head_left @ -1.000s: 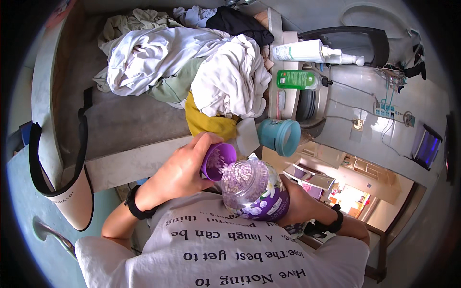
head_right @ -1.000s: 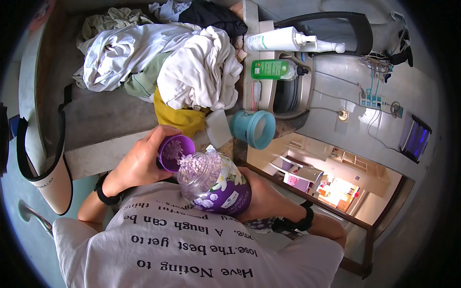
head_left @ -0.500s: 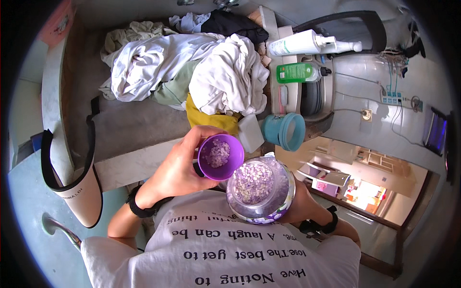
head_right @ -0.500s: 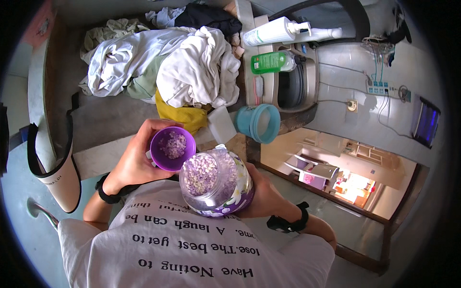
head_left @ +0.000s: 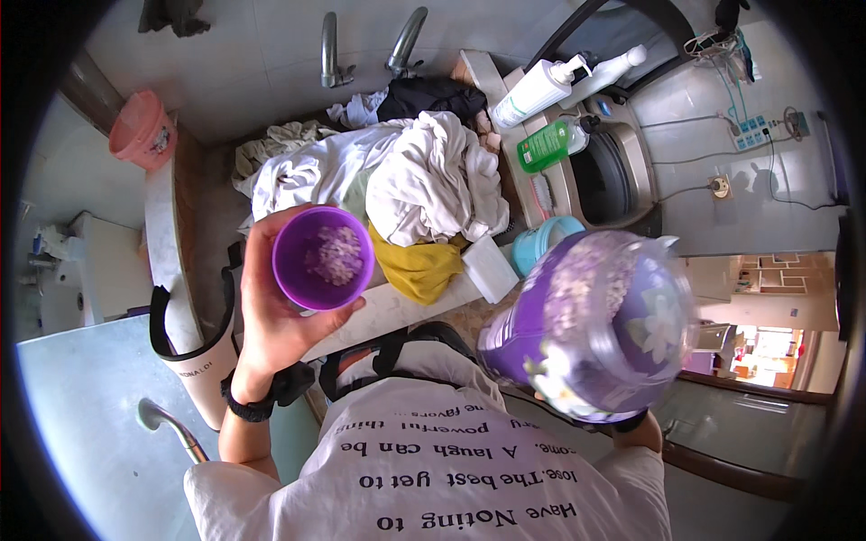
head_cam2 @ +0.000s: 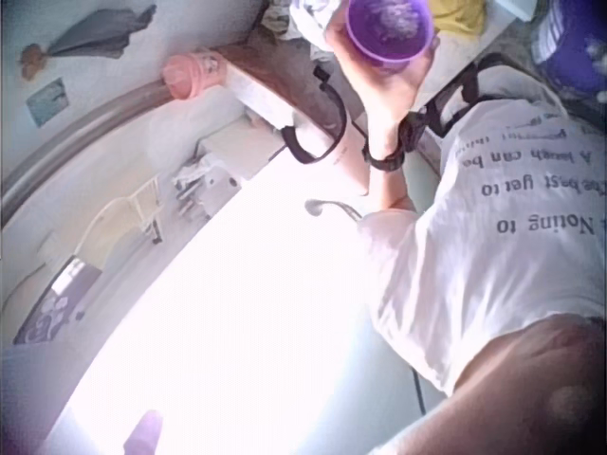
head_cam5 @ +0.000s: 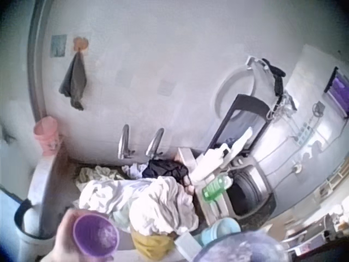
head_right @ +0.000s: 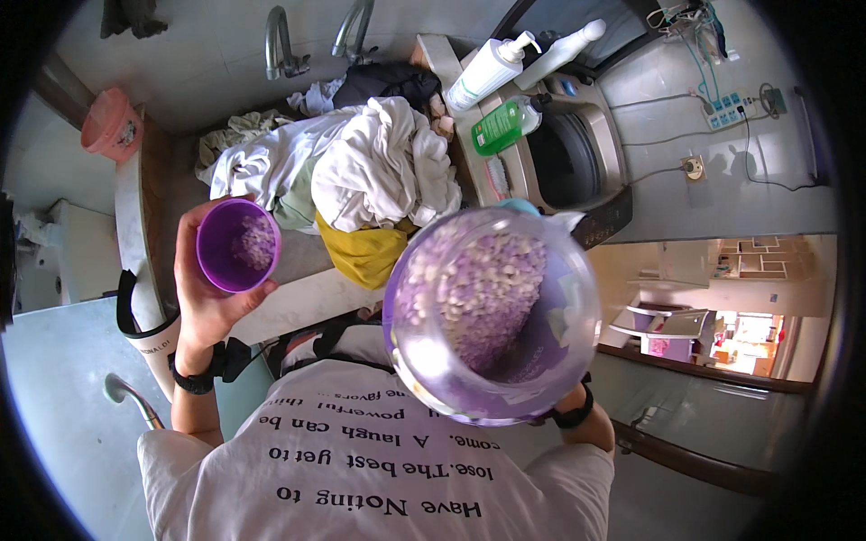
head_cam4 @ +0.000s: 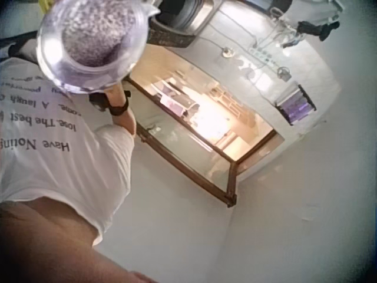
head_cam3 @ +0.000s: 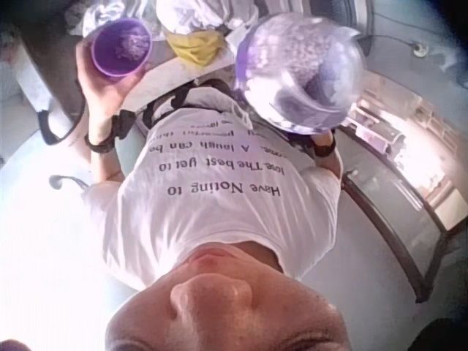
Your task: The person pours scent boosters into a cap, then into a small bowl, then picks up items of clothing by hand to inspect them.
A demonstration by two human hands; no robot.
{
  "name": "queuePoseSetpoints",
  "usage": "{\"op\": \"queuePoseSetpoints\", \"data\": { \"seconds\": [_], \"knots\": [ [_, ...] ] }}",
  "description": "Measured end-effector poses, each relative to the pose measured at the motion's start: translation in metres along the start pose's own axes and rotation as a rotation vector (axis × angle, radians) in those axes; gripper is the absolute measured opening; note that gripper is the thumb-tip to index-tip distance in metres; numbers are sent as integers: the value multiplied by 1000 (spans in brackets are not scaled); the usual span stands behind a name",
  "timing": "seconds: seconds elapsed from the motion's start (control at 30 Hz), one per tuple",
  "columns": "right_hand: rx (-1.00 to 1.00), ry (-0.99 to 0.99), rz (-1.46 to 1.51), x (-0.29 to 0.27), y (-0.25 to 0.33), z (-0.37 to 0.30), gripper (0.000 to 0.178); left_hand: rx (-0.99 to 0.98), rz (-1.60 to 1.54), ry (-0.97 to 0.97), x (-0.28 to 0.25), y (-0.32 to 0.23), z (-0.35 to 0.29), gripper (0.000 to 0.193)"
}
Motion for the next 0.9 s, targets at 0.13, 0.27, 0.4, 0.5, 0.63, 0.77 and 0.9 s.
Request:
{"op": "queuePoseSetpoints", "data": {
  "seconds": [0.13, 0.27, 0.4, 0.5, 0.63, 0.77, 0.9],
  "knots": [
    [-67, 23, 28, 7, -13, 9, 113, 43, 110, -71, -12, -18, -1, 78],
    [-74, 50, 12, 41, -50, 34, 113, 83, 235, -44, -20, -45, 3, 79],
    [-148, 61, -7, 77, -85, 67, 113, 190, 473, -48, -24, -87, 12, 78],
    [-229, 44, -14, 90, -76, 87, 113, 337, 539, -29, -19, -120, 20, 78],
    [-277, 39, -44, 90, -45, 98, 105, 437, 649, 44, -1, -146, 33, 74],
    [-274, 49, 24, 94, -49, 103, 100, 395, 817, 134, 19, -151, 43, 69],
    [-284, 18, -43, 90, -49, 101, 104, 465, 951, 209, 34, -153, 50, 67]
  ]
}}
Point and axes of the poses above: each hand's wrist, its own z-axis towards the middle knuckle, its own x-axis out of the palm, y = z × x, the point moved 4 cm from there along z, towards the middle knuckle, and after that the axes turned 12 degrees about y, right-handed, at the moved point
